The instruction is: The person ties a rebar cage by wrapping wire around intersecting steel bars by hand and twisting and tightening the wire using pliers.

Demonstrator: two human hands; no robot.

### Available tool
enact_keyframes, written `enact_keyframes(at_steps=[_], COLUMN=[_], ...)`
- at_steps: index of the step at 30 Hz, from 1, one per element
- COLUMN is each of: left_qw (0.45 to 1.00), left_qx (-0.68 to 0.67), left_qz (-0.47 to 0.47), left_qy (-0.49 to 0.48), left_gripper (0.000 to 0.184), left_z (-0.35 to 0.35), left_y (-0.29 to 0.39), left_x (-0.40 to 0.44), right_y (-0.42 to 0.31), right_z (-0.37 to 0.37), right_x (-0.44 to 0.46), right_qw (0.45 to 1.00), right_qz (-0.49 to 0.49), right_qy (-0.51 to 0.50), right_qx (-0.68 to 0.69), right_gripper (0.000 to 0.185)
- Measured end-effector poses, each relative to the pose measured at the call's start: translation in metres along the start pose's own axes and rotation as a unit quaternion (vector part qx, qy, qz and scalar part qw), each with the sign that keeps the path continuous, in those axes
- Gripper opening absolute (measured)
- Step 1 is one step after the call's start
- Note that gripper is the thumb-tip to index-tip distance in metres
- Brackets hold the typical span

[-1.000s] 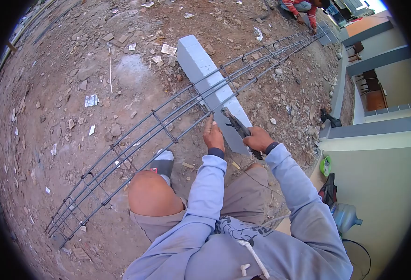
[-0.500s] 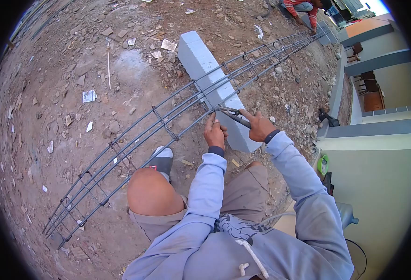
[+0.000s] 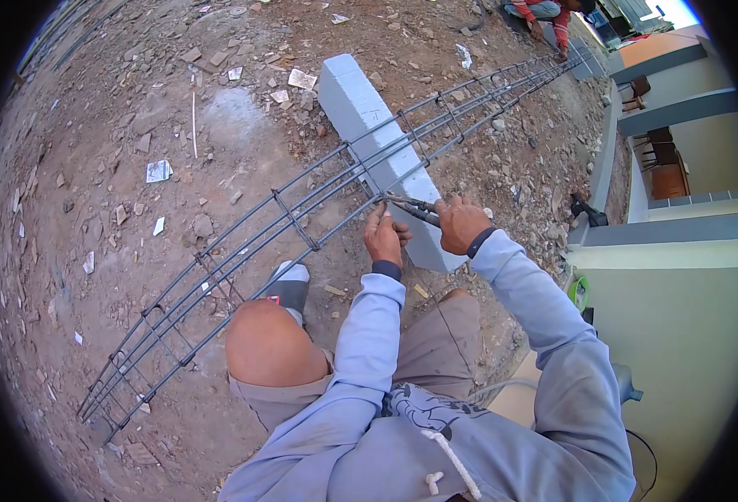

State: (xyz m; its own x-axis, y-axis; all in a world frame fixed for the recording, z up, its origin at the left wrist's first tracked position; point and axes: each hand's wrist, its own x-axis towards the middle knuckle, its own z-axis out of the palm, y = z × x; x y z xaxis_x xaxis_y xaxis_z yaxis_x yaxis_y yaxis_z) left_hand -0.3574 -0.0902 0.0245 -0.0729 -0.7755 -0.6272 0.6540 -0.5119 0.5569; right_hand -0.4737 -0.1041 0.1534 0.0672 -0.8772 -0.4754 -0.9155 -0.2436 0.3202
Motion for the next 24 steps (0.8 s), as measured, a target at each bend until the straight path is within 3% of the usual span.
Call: enact_keyframes(at_steps=[3, 6, 7, 10, 11, 12, 14, 15, 17, 18, 19, 22, 24], left_qw=[1.0, 0.997, 0.993, 0.958, 0.939, 0.918, 0.924, 0.927, 0.931, 0.933, 0.934, 0.924, 0.938], left_qx=[-0.028, -0.069, -0.11, -0.239, -0.284, -0.327, -0.302, -0.29, -0.285, -0.284, -0.291, -0.324, -0.295], left_qz=[-0.004, -0.024, -0.051, -0.118, -0.132, -0.147, -0.148, -0.151, -0.152, -0.15, -0.154, -0.151, -0.157], left_qy=[0.007, 0.041, 0.001, -0.11, -0.141, -0.172, -0.18, -0.183, -0.169, -0.165, -0.141, -0.138, -0.092], left_gripper=[0.038, 0.041, 0.042, 0.042, 0.041, 0.04, 0.035, 0.032, 0.027, 0.024, 0.019, 0.014, 0.008], left_z=[0.0, 0.0, 0.0, 0.003, 0.007, 0.011, 0.02, 0.022, 0.018, 0.019, 0.024, 0.034, 0.04], left_y=[-0.002, -0.009, -0.013, -0.014, -0.009, -0.006, -0.007, -0.01, -0.021, -0.022, -0.018, -0.018, -0.018], left_x=[0.001, 0.004, 0.006, 0.005, 0.001, -0.002, 0.001, 0.002, 0.006, 0.011, 0.008, 0.013, 0.011], right_y=[-0.001, 0.006, 0.012, 0.003, -0.001, 0.0, 0.004, 0.005, 0.005, 0.006, 0.0, -0.03, -0.046], right_z=[-0.014, -0.023, -0.003, 0.046, 0.053, 0.048, 0.034, 0.035, 0.035, 0.032, 0.032, 0.018, 0.037], right_x=[0.009, 0.013, 0.016, 0.001, -0.002, -0.003, -0.003, -0.001, -0.01, -0.013, -0.023, -0.063, -0.076], right_qw=[0.981, 0.906, 0.829, 0.556, 0.515, 0.568, 0.66, 0.738, 0.906, 0.961, 0.961, 0.982, 0.975], right_qz=[-0.009, -0.008, 0.038, 0.07, 0.061, 0.069, 0.082, 0.105, 0.068, 0.045, 0.077, 0.112, 0.139], right_qy=[-0.144, -0.266, -0.321, -0.274, -0.274, -0.3, -0.346, -0.322, -0.191, -0.114, -0.041, 0.09, 0.151], right_qx=[0.133, 0.33, 0.457, 0.782, 0.81, 0.764, 0.662, 0.584, 0.371, 0.247, 0.264, 0.126, 0.091], right_gripper=[0.041, 0.026, 0.03, 0.039, 0.047, 0.048, 0.051, 0.066, 0.071, 0.074, 0.08, 0.084, 0.075])
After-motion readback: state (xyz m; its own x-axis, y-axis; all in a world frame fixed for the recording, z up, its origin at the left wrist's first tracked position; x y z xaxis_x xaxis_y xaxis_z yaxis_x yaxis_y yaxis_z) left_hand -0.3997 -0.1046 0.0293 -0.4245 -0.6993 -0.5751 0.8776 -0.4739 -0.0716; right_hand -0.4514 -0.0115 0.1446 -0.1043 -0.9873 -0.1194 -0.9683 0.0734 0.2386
